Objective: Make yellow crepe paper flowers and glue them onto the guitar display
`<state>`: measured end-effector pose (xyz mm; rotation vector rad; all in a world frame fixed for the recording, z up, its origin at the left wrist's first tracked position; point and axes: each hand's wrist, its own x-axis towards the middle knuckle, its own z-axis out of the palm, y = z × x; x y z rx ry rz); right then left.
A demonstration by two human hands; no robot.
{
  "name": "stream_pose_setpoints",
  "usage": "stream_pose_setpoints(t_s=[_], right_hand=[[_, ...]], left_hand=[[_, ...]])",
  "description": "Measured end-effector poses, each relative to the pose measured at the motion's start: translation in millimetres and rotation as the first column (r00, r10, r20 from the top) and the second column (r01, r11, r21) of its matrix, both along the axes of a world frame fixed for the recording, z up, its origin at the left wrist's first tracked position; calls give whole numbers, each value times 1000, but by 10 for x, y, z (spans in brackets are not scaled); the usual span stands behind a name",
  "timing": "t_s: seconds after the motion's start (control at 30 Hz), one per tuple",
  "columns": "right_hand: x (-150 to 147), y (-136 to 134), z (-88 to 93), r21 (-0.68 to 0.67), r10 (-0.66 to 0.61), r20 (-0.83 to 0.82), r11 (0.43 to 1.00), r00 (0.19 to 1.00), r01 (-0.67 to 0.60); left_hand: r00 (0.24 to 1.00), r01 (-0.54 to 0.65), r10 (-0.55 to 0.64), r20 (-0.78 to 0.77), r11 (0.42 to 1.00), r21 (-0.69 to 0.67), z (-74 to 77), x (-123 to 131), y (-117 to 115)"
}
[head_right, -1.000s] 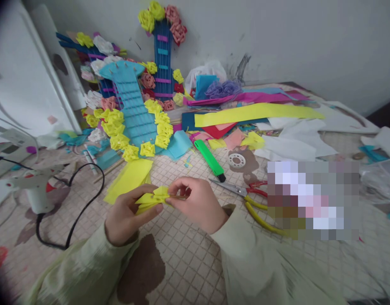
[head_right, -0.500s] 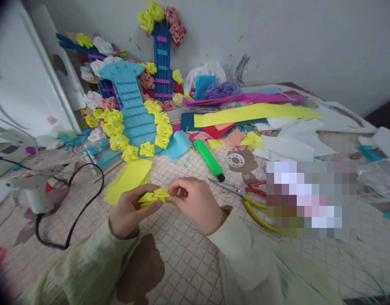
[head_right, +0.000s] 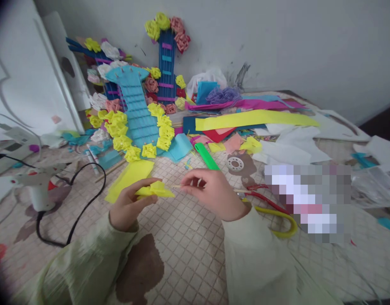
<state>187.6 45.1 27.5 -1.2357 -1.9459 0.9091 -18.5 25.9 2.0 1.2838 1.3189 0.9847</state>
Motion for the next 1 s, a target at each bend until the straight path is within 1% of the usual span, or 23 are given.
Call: stream_pose_setpoints(t_s=[0.1,0.17,0.23,0.37,0.53,0.67,0.73,0.9,1.0], right_hand=[[-104,-49,-44,-52,49,-49,997,998,-52],[-154,-67,-84,-48,62,-57,997,996,-64],[-172,-69,-110,-23,57,-53,998,997,-59],[-155,-54,-110,5,55,-45,998,997,-55],[-154,-58,-102,54,117,-69,992,991,-114],[-179,-72,-123,87,145,-104,987,984,-136],[-196,-82,-136,133,156,-96,981,983,-142],[-241,-121,-172,273,170,-3,948,985,-163],[-264,-142,-191,309,148,33,939,989,-151]], left_hand=[[996,94,-94,-5,995,-14,11,41,-30],[992,124,-124,24,992,-4,16,64,-51],[992,115,-114,55,993,-8,19,77,-64],[993,111,-110,38,993,-28,25,80,-72],[990,135,-135,30,991,15,20,63,-73],[992,117,-116,43,993,-11,16,65,-64],[994,90,-87,59,995,-37,12,75,-58],[992,15,2,128,991,-135,-12,96,-48],[996,11,2,92,990,-143,-25,96,-39]])
